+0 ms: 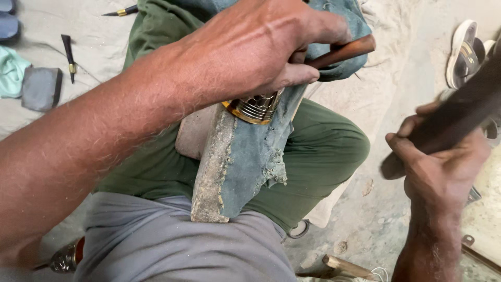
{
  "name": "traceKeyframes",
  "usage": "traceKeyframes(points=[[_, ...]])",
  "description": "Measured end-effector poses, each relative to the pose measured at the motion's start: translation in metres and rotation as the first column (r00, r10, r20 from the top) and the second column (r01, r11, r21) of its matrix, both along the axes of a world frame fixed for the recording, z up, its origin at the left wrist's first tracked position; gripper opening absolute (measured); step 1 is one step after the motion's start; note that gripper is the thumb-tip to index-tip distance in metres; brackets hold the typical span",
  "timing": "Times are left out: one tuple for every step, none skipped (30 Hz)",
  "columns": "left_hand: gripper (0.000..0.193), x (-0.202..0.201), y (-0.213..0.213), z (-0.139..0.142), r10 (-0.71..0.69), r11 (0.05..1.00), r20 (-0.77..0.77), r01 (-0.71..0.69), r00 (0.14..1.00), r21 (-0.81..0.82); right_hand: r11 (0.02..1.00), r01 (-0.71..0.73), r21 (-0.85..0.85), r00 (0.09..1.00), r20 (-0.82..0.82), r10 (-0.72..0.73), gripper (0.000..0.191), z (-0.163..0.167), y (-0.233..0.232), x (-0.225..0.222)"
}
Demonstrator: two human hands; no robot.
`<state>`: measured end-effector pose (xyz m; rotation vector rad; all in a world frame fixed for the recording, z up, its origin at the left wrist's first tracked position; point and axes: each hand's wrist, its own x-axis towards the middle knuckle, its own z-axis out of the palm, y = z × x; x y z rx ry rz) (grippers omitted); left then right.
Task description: The person sits on the floor holding a punch against a brass vessel clamped in a cloth-covered sandbag on their lap and repeatedly strikes the punch with a wooden mallet, repositioning the punch to work around the vessel's patterned surface.
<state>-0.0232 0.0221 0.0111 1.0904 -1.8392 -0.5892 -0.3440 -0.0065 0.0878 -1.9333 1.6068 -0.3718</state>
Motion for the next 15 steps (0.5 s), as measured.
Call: traceKeyframes(points=[[0.038,0.0003,0.0002,-0.0002,0.013,1.000,-0.002,-0.013,1.000,0.007,1.000,0.029,0.007,0.999,-0.018,-0.029,0.034,-0.0002,-0.0004,-0.0014],[0.040,0.0007,0.0001,-0.0004,0.012,1.000,-0.009,-0.012,1.000,-0.006,0.998,0.059,0.014,0.998,-0.033,-0.059,0.031,-0.0005,0.0002,-0.0020],[0.041,0.0009,-0.0004,-0.0009,0.005,1.000,-0.018,-0.005,1.000,-0.023,0.997,-0.060,-0.048,0.995,-0.081,0.056,0.030,-0.0004,0.0005,-0.0022],[0.042,0.0009,-0.0010,-0.0013,-0.010,0.999,-0.028,0.009,1.000,-0.044,0.979,-0.173,-0.105,0.978,-0.135,0.158,0.029,0.0000,0.0016,-0.0020],[0.043,0.0005,-0.0019,-0.0017,-0.022,1.000,0.000,0.022,1.000,0.015,0.946,-0.286,-0.155,0.947,-0.198,0.254,0.028,0.0002,0.0026,-0.0016],[0.043,0.0007,-0.0023,-0.0020,-0.030,0.997,0.029,0.028,0.999,0.076,0.985,-0.140,-0.103,0.988,-0.086,0.131,0.028,0.0005,0.0037,-0.0011],[0.043,0.0013,-0.0021,-0.0022,-0.034,0.990,0.057,0.025,0.998,0.142,1.000,-0.003,-0.029,1.000,0.019,0.003,0.028,0.0004,0.0053,-0.0007],[0.042,0.0024,-0.0017,-0.0023,-0.033,0.991,0.042,0.027,0.999,0.130,0.990,0.126,0.064,0.985,0.114,-0.132,0.028,0.0008,0.0059,-0.0006],[0.042,0.0034,-0.0013,-0.0022,-0.036,0.993,0.027,0.033,0.999,0.116,0.998,-0.034,-0.052,0.999,-0.011,0.034,0.025,0.0008,0.0071,-0.0010],[0.041,0.0037,-0.0016,-0.0020,-0.047,0.994,0.011,0.046,0.999,0.097,0.969,-0.200,-0.147,0.972,-0.155,0.177,0.022,0.0008,0.0073,-0.0016],[0.041,0.0037,-0.0022,-0.0016,-0.060,0.997,0.000,0.060,0.998,0.051,0.963,-0.215,-0.161,0.967,-0.173,0.186,0.021,0.0007,0.0079,-0.0025],[0.042,0.0041,-0.0024,-0.0012,-0.070,0.998,-0.011,0.070,0.998,0.006,0.958,-0.229,-0.175,0.962,-0.192,0.195,0.021,0.0007,0.0077,-0.0034],[0.042,0.0043,-0.0022,-0.0009,-0.070,0.997,-0.020,0.069,0.997,-0.035,0.988,-0.103,-0.114,0.993,-0.073,0.095,0.021,0.0005,0.0079,-0.0043],[0.041,0.0044,-0.0008,-0.0008,-0.059,0.998,-0.020,0.059,0.998,-0.003,0.999,0.012,-0.031,0.999,0.041,-0.011,0.022,0.0002,0.0077,-0.0046],[0.040,0.0044,0.0008,-0.0007,-0.051,0.998,-0.019,0.052,0.999,0.029,0.978,-0.147,-0.145,0.983,-0.131,0.128,0.023,-0.0003,0.0081,-0.0044]])
